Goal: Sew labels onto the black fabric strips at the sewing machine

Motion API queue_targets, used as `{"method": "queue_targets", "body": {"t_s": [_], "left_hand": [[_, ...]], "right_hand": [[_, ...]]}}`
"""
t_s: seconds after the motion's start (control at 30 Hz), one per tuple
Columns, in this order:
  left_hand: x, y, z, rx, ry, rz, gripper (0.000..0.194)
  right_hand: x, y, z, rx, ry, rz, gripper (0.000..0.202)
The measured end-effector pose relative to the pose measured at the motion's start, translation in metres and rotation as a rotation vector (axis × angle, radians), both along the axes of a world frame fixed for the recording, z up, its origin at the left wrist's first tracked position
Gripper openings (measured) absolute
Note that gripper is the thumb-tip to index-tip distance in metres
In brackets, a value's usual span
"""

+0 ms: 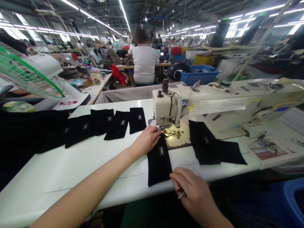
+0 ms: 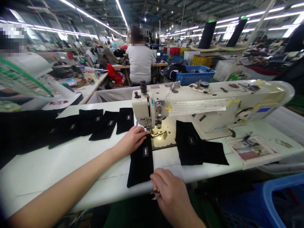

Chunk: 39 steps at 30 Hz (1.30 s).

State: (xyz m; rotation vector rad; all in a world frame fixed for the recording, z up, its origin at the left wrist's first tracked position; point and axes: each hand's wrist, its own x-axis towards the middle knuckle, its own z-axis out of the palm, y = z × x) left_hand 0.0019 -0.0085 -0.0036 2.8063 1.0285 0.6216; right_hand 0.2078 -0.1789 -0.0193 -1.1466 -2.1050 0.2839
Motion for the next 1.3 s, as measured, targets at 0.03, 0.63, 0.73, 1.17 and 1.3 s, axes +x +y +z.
{"method": "queue_targets", "body": {"t_s": [0.03, 0.63, 0.73, 1.17, 1.3], "left_hand": [[0.0, 0.001, 0.0, 0.003, 0.004, 0.002, 0.023], [-0.007, -0.113, 0.02, -0.019, 0.041, -0.331, 0.026], [-0.011, -0.123, 0.018, 0.024, 0.031, -0.339, 0.033], [-0.008, -0.107, 0.022, -0.014, 0.049, -0.319, 0.028], [-0.009, -0.099, 0.021, 0.005, 0.039, -0.306, 0.027]], "right_hand": [[0.0, 0.001, 0.0, 0.001, -0.003, -0.004, 0.035], [0.012, -0.008, -0.004, 0.084, -0.167, 0.031, 0.041], [0.012, -0.007, -0.002, 0.07, -0.164, 0.04, 0.042], [0.006, 0.011, 0.007, -0.099, -0.143, 0.03, 0.033], [0.005, 0.02, 0.009, -0.105, -0.17, 0.012, 0.036]]}}
